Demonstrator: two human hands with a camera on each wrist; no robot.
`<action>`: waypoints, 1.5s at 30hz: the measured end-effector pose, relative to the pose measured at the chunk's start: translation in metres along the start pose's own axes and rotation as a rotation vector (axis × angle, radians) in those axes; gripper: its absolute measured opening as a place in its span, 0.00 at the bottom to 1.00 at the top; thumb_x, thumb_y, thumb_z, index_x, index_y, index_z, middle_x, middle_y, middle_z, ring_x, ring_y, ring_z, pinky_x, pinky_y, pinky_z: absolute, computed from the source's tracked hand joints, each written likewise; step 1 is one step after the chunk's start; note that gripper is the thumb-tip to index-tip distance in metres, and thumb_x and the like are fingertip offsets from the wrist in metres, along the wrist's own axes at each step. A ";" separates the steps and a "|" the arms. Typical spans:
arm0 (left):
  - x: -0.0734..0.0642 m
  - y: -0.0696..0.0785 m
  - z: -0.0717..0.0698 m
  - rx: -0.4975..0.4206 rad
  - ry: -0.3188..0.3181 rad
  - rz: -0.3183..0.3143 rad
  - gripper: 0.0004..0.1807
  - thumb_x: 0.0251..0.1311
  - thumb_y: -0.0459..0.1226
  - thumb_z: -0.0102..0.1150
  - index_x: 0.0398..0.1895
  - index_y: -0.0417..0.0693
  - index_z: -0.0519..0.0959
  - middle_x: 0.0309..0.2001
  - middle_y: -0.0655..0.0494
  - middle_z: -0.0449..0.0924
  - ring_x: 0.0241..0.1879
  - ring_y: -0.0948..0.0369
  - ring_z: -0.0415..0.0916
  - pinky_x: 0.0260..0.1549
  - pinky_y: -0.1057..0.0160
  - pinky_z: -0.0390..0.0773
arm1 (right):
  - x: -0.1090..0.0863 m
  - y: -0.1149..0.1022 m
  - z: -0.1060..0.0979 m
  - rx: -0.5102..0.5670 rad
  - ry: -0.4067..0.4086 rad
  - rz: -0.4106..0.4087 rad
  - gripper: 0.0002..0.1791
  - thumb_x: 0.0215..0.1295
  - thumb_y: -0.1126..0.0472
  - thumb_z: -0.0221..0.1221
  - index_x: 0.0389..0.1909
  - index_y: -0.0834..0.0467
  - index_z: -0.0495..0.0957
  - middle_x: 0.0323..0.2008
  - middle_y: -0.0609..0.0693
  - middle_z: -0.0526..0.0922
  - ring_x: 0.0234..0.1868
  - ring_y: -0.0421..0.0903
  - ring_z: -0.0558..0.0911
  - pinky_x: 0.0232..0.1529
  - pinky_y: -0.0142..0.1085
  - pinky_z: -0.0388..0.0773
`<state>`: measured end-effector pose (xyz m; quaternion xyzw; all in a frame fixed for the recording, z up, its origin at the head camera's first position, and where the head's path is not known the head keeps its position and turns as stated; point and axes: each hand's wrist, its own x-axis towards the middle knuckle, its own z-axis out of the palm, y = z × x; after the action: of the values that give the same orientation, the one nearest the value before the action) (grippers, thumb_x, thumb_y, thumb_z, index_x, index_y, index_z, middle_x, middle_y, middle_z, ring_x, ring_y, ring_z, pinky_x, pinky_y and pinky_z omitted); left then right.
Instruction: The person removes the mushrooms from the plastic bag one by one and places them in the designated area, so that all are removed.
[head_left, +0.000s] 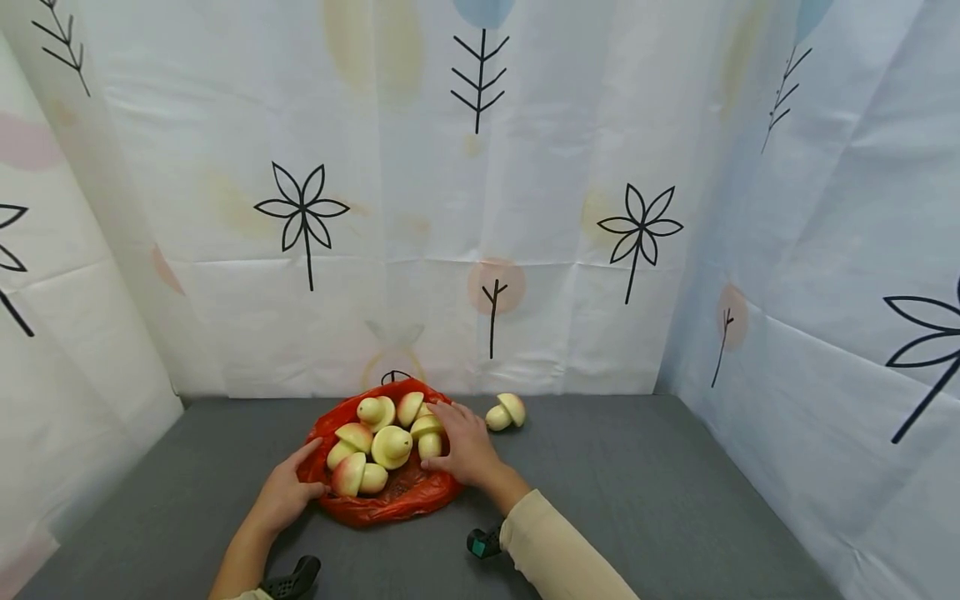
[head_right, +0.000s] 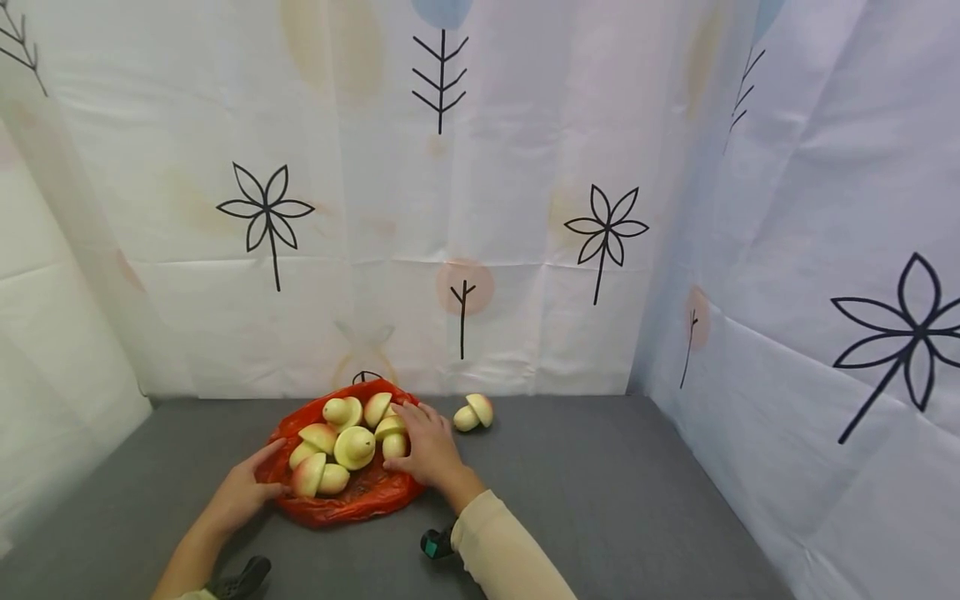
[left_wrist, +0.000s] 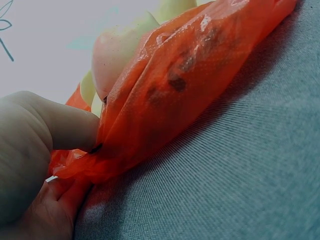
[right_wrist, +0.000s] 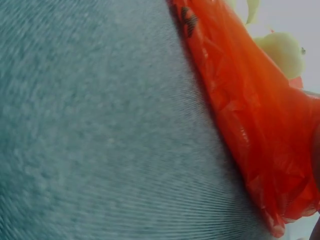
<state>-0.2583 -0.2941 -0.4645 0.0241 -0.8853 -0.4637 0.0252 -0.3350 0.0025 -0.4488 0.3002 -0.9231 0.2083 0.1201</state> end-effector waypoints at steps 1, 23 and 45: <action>0.000 0.000 0.000 0.002 0.000 0.001 0.46 0.48 0.27 0.62 0.73 0.37 0.56 0.69 0.25 0.52 0.68 0.34 0.48 0.63 0.34 0.48 | -0.001 0.000 0.000 -0.002 -0.002 -0.001 0.48 0.52 0.44 0.70 0.73 0.48 0.61 0.70 0.47 0.65 0.71 0.52 0.58 0.64 0.54 0.59; 0.000 0.004 0.002 0.032 0.000 0.019 0.45 0.48 0.27 0.62 0.73 0.36 0.56 0.69 0.25 0.53 0.68 0.33 0.50 0.63 0.36 0.52 | -0.006 0.004 0.008 -0.104 0.040 -0.022 0.45 0.53 0.43 0.69 0.72 0.48 0.63 0.65 0.46 0.70 0.65 0.49 0.66 0.64 0.49 0.60; -0.002 0.004 0.000 0.019 -0.014 0.000 0.45 0.50 0.27 0.61 0.74 0.36 0.55 0.70 0.25 0.51 0.68 0.34 0.49 0.63 0.35 0.51 | -0.012 0.003 -0.014 0.111 0.287 -0.218 0.45 0.49 0.44 0.72 0.67 0.58 0.69 0.61 0.51 0.75 0.61 0.50 0.72 0.62 0.48 0.66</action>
<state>-0.2561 -0.2915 -0.4614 0.0211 -0.8898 -0.4554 0.0189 -0.3262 0.0170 -0.4418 0.3719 -0.8456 0.2852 0.2555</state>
